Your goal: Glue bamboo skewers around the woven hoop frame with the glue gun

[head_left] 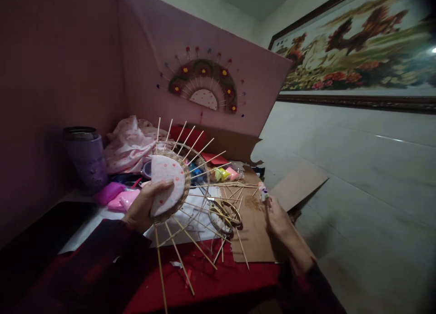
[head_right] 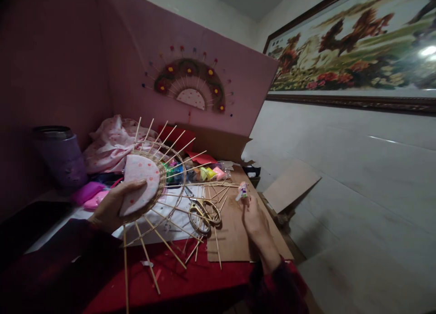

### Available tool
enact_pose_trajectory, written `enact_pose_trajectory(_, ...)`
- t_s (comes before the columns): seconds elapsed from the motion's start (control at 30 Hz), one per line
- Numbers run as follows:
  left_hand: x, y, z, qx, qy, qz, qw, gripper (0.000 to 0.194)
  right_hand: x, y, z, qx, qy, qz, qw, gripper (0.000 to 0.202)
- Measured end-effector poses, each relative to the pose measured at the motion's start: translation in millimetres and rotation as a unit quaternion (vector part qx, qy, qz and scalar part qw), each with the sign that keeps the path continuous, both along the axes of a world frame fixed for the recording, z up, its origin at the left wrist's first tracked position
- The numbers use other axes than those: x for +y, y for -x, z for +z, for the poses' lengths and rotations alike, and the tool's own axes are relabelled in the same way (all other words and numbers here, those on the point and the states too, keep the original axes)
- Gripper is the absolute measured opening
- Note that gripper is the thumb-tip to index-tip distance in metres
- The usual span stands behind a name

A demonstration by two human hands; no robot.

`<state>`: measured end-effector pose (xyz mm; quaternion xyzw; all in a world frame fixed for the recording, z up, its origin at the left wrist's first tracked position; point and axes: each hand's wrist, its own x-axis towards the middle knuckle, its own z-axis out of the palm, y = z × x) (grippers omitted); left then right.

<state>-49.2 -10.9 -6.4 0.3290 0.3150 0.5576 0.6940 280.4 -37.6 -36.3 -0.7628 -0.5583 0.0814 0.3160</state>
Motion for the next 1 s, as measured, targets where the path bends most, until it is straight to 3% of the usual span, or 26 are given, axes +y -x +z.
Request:
enact_pose_trajectory(0.07,0,0,0.1,-0.005,-0.002,0.001,1.000,0.016,5,-1,-10.3,-0.088,0.024,-0.013,0.996,0.034)
enact_pose_trajectory(0.23,1,1,-1.1,-0.016,0.000,0.000,1.000,0.018,11,3,-23.0,-0.188,0.047,-0.019,0.981,0.035)
enact_pose_trajectory(0.33,1,0,-0.9,-0.017,0.003,0.013,1.000,0.021,7,8,-15.8,-0.234,0.033,-0.046,0.971,0.032)
enact_pose_trajectory(0.4,1,0,-0.4,-0.019,0.005,0.019,1.000,0.022,-3,22,-2.2,-0.248,-0.044,-0.068,0.965,0.030)
enact_pose_trajectory(0.43,1,0,-0.2,-0.021,0.004,0.019,1.000,0.022,-11,33,6.1,-0.229,-0.115,-0.057,0.965,0.028)
enact_pose_trajectory(0.5,0,-1,0.2,-0.029,-0.001,0.009,1.000,0.024,-27,61,22.2,-0.120,-0.244,0.044,0.961,0.022)
enact_pose_trajectory(0.57,-1,-1,0.5,-0.044,-0.009,-0.006,0.999,0.026,-42,91,32.7,-0.037,-0.262,0.164,0.950,0.017)
enact_pose_trajectory(0.63,-2,-2,0.5,-0.062,-0.015,-0.021,0.998,0.028,-48,116,34.9,-0.069,-0.285,0.226,0.929,0.015)
enact_pose_trajectory(0.77,-2,-2,-0.4,-0.077,-0.028,-0.038,0.996,0.029,-42,139,24.7,-0.140,-0.284,0.188,0.930,0.019)
enact_pose_trajectory(1.0,-2,-2,0.1,-0.072,-0.022,-0.037,0.996,0.028,-32,143,16.2,-0.147,-0.274,0.178,0.934,0.022)
